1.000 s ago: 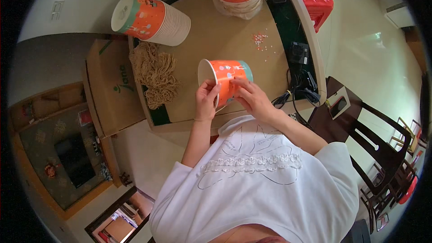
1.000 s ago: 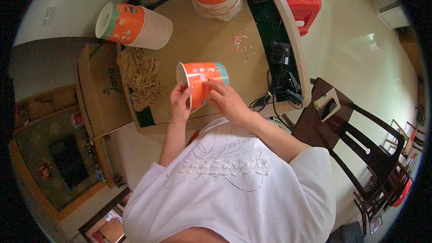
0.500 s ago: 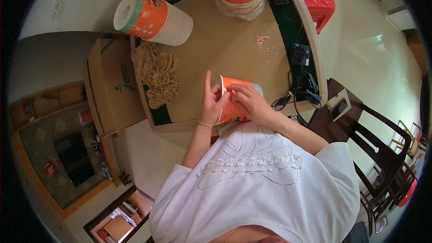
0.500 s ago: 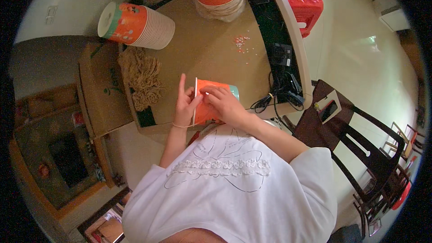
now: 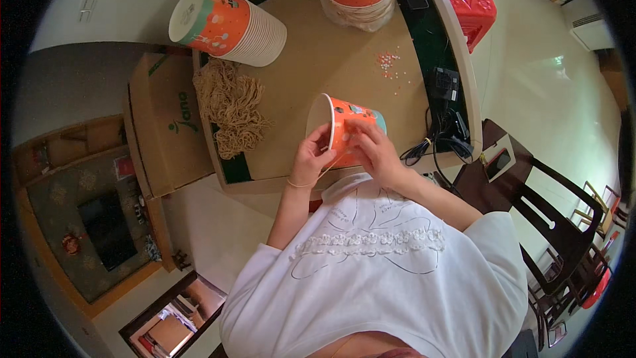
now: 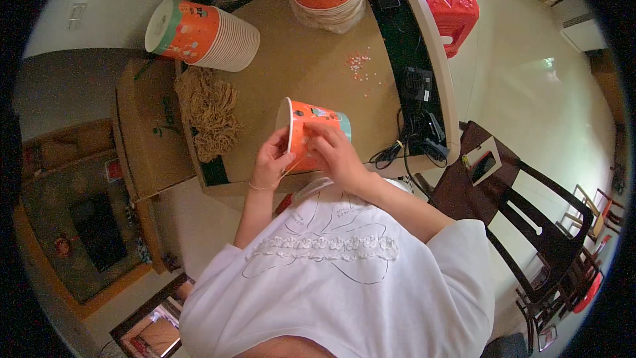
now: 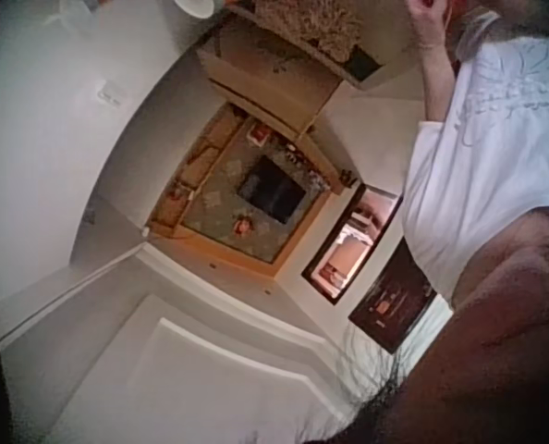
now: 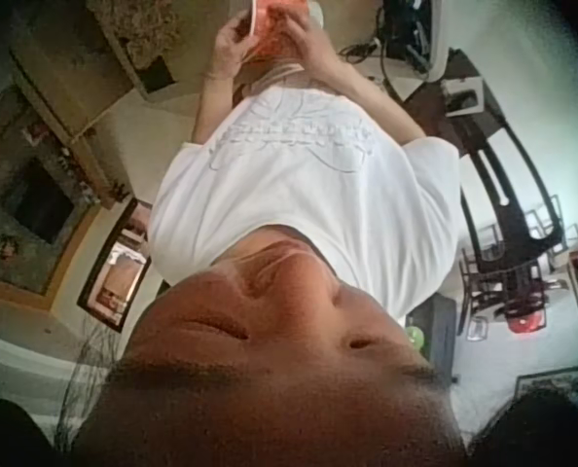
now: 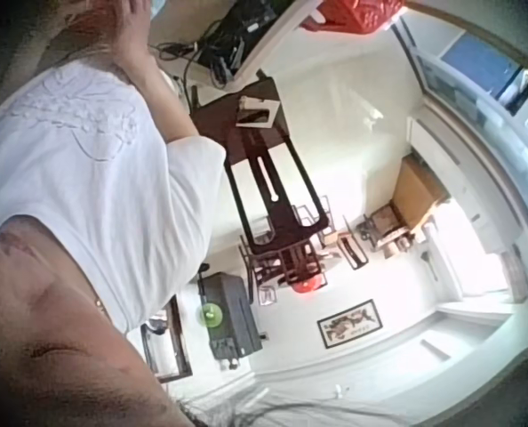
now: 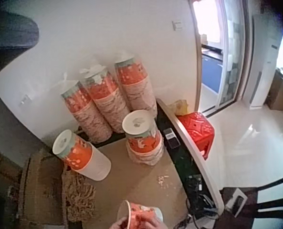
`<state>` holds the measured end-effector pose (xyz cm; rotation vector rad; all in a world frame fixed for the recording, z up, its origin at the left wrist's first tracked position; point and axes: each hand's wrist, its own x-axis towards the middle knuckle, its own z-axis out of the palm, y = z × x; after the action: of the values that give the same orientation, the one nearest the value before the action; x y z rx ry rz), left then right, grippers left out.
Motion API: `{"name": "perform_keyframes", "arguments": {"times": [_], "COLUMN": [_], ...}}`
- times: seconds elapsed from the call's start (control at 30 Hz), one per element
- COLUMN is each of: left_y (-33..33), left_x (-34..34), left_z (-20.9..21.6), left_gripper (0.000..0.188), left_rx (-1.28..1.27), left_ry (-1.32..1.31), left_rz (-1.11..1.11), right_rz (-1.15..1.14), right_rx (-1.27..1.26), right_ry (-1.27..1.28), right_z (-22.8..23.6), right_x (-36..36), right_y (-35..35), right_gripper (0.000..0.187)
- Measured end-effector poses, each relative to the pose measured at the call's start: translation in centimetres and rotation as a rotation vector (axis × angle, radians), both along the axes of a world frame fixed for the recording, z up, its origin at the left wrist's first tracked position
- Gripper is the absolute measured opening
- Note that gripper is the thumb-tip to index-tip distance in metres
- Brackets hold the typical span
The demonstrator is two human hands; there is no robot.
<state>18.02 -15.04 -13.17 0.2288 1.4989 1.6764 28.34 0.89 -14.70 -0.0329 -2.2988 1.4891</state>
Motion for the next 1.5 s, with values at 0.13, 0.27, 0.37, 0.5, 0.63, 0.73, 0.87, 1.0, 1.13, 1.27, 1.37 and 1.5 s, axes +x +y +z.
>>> {"name": "perform_keyframes", "arguments": {"times": [0.13,0.27,0.37,0.5,0.63,0.73,0.87,1.0,1.13,1.27,1.37,1.5], "left_y": [0.5,1.5,2.2,2.1,2.2,2.1,2.4,2.4,3.0,2.8,2.9,2.9], "left_x": [0.1,-0.1,-0.1,-0.4,-0.8,-1.1,-1.2,-1.3,-1.2,-1.2,-1.2,-1.3], "left_z": [0.8,1.0,-0.6,-2.6,-2.7,-3.1,-2.9,-2.9,-2.8,-3.5,-4.0,-3.8], "left_gripper": [0.054,0.045,0.032,0.028,0.029,0.03,0.029,0.029,0.029,0.029,0.03,0.031], "left_rx": [-0.001,-0.014,-0.089,-0.143,-0.14,-0.125,-0.088,-0.102,-0.133,-0.212,-0.147,-0.161], "left_ry": [0.025,-0.007,0.03,0.205,0.248,0.249,0.236,0.219,0.226,0.31,0.233,0.216], "left_rz": [-0.036,0.02,0.114,0.111,0.104,0.081,0.064,0.064,0.054,-0.041,-0.023,-0.039], "right_rz": [0.01,0.006,0.02,0.04,0.088,0.06,0.042,0.043,-0.069,-0.139,-0.138,-0.16], "right_rx": [0.039,0.064,-0.013,-0.07,-0.577,-0.094,-0.097,-0.164,-0.123,-0.28,-0.354,-0.287], "right_ry": [-0.007,0.012,0.002,-0.026,-0.338,-0.004,-0.022,-0.048,0.004,-0.078,-0.18,-0.225], "right_z": [-0.1,-0.7,-1.4,-1.7,-1.3,-1.7,-1.5,-1.2,-1.3,-2.1,-2.3,-2.8], "right_x": [0.0,-0.3,-0.2,0.0,0.1,-0.1,0.2,0.1,-0.5,-1.3,-1.9,-2.4], "right_y": [0.4,0.2,-0.5,-0.5,-0.5,-0.3,-0.2,-0.2,0.0,0.5,1.2,1.2], "right_gripper": [0.018,0.014,0.011,0.014,0.018,0.02,0.02,0.021,0.025,0.025,0.022,0.018]}}
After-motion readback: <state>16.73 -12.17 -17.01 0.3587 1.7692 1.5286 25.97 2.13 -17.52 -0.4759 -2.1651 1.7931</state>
